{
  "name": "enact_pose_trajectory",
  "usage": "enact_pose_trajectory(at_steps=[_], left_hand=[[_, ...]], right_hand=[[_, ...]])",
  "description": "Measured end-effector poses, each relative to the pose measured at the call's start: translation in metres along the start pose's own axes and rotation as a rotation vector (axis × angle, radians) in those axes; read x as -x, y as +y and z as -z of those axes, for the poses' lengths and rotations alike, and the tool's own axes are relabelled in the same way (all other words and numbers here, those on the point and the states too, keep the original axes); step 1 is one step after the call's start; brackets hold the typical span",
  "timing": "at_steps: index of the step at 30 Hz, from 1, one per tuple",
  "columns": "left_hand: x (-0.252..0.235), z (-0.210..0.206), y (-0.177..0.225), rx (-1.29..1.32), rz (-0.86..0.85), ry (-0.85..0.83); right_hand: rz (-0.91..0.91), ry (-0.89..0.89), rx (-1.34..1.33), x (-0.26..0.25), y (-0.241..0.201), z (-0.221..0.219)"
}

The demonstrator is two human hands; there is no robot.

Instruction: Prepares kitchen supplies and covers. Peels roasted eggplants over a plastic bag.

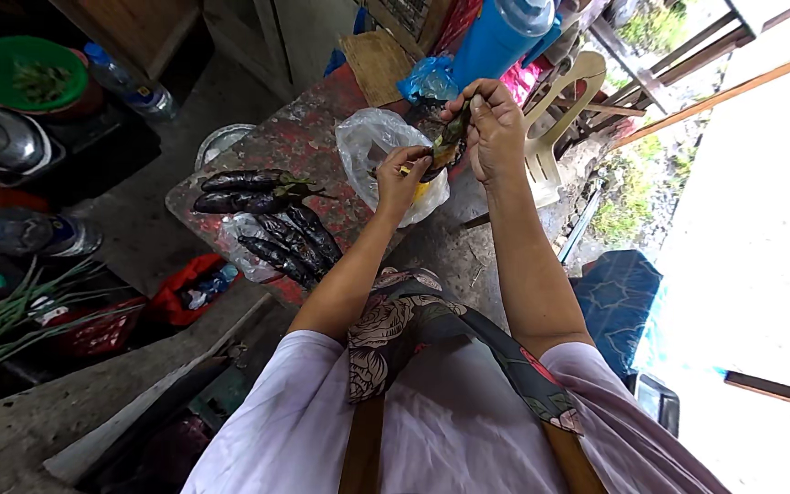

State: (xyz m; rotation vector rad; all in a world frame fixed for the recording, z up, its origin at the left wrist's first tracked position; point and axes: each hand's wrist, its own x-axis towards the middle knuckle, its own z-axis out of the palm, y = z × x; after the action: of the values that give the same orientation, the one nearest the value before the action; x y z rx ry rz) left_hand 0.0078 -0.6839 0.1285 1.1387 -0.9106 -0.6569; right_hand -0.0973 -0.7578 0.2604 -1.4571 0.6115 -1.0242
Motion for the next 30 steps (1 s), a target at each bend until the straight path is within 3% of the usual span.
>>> enact_pose_trajectory(at_steps=[11, 20, 27, 30], left_hand=[[0.0, -0.001, -0.006, 0.03, -0.065, 0.036], [0.001, -0.002, -0.006, -0.257, -0.251, 0.066], [-0.001, 0.001, -0.013, -0.339, -0.142, 0.073], [-0.005, 0.013, -0.012, -0.508, 0.056, -0.024]], right_hand=[[-0.012, -0.007, 0.007, -0.002, 0.002, 0.002], [-0.024, -0.011, 0.037, -0.002, 0.006, 0.005], [-0.026, -0.01, 0.029, -0.004, 0.003, 0.006], [-0.007, -0.031, 0.034, -0.008, 0.002, 0.008]])
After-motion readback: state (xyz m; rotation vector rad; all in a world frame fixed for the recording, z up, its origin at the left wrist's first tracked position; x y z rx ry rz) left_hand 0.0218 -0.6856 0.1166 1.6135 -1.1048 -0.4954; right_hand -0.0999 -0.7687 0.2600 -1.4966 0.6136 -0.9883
